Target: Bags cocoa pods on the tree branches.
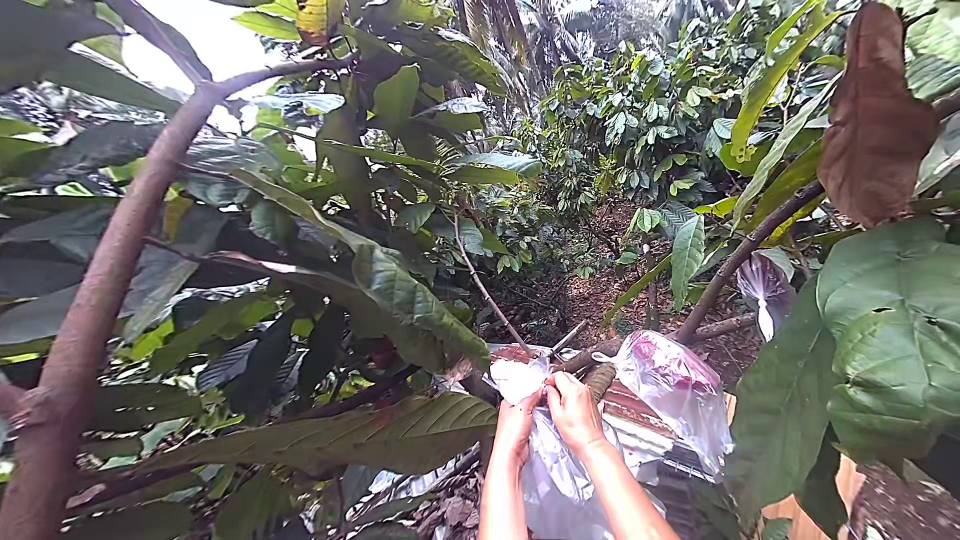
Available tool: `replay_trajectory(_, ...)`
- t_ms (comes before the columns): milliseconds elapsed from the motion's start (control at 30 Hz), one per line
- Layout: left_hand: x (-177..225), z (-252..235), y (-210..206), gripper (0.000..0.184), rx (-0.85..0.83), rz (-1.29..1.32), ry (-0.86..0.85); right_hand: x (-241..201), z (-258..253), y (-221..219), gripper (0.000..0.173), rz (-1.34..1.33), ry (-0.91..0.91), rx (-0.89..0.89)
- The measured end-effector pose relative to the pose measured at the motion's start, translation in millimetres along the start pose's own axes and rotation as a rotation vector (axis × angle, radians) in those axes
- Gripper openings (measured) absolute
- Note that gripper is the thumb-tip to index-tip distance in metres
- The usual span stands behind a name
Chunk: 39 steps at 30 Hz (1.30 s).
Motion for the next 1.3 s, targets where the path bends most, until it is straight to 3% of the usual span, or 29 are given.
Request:
replay_trajectory(133,5,-1,3,0.019,0.040,-0.079,-0.048,-7,10,10,0.013,-0.006,0.118,0.251)
replay_trajectory(233,4,-2,4,0.018,0.077,-0.058,-0.044,-16,15,14,0.014,0.044,0.207,0.325)
replay_trajectory(400,4,-1,4,0.025,0.117,-0.080,-0.060,-16,13,14,0.012,0.045,0.179,0.240)
replay_trajectory(500,6,-3,6,0.023,0.132,-0.180,-0.158,-7,12,9,0.020,-0.063,0.049,0.042)
replay_trajectory(567,6,-2,4,0.022,0.104,-0.230,-0.230,-2,14,13,0.023,-0.160,-0.045,-0.021)
replay_trajectory(733,17,26,-14,0.024,-0.029,-0.066,-0.415,-6,9,28,0.023,-0.126,-0.069,-0.112)
replay_trajectory(833,26,45,-28,0.027,-0.105,-0.206,-0.414,-5,9,42,0.020,-0.148,-0.095,-0.103)
replay_trajectory(933,31,58,-34,0.032,-0.125,-0.286,-0.459,-3,18,48,0.011,-0.413,-0.116,-0.065)
replay_trajectory(1033,25,59,-29,0.033,-0.088,-0.284,-0.512,0,37,47,0.013,-0.754,-0.296,-0.065)
replay_trajectory(1100,20,73,-20,0.041,0.030,-0.164,-0.479,9,46,46,0.018,-0.740,-0.349,-0.043)
replay_trajectory(1200,5,127,-12,0.032,0.201,0.018,-0.396,15,56,54,0.028,-0.601,-0.199,-0.027)
replay_trajectory(1300,0,201,-30,0.024,-0.040,0.018,-0.115,1,69,52,0.031,-0.612,-0.178,-0.192)
Point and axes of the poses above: each hand's wrist, its own z-axis away from the middle knuckle, its own y-axis out of the back of the hand, x = y × z, the point moved 9 cm from there along -z, towards the middle knuckle, and after that the axes turned 10 degrees about z, right-handed, at the moved point
